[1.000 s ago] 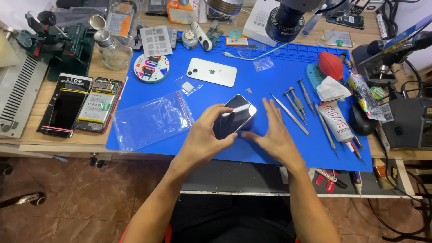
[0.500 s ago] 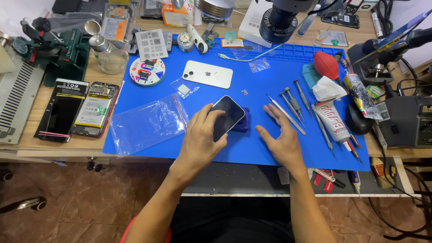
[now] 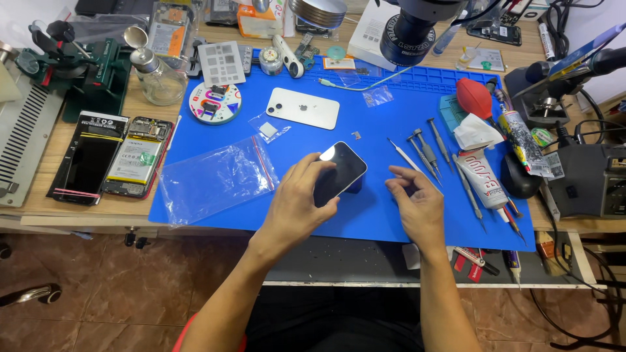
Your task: The person uses a yellow plastic opening tool to pry the back cover off a smartphone. They then place the cover aside and use a metal spudger to disconnect internal ribbon cables and components inside the phone chassis.
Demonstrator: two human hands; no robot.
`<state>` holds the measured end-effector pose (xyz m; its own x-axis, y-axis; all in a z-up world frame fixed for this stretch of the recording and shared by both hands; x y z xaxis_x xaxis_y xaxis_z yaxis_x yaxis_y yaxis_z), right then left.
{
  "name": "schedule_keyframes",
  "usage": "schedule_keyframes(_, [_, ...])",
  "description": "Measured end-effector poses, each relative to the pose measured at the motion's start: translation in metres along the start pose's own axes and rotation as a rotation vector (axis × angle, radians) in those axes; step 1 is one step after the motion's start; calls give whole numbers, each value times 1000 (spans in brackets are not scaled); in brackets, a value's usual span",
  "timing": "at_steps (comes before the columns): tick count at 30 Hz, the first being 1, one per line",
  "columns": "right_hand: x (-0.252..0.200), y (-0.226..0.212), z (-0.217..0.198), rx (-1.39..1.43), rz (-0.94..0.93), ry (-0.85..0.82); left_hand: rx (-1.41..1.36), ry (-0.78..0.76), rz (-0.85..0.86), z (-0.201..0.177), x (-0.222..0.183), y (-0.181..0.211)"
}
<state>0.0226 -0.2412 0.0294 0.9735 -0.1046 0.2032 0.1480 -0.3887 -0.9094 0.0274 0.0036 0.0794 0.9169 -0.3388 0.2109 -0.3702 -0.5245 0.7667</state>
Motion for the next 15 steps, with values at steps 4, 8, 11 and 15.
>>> schedule_keyframes(4, [-2,-12,1,-23,-7,20,-6,9,5,-4,3,-2])
schedule_keyframes(8, [-1,-17,3,-31,-93,-23,-57,8,-6,-9,3,-2])
schedule_keyframes(11, [7,-35,18,-254,-211,-209,-113,9,-10,-16,5,4])
schedule_keyframes(15, [24,-49,43,-322,-232,-438,-174,5,-19,-19,3,3])
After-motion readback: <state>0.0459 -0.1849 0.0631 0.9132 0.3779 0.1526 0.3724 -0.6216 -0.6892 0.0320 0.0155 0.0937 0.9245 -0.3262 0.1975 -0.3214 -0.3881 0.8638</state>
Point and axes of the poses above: each hand's wrist, its own x-axis towards the middle knuckle, its own z-axis out of the palm, y = z × x, the point moved 5 cm from there along x, towards the middle knuckle, and after that the axes turned 6 degrees about -y, right-handed, at the moved point
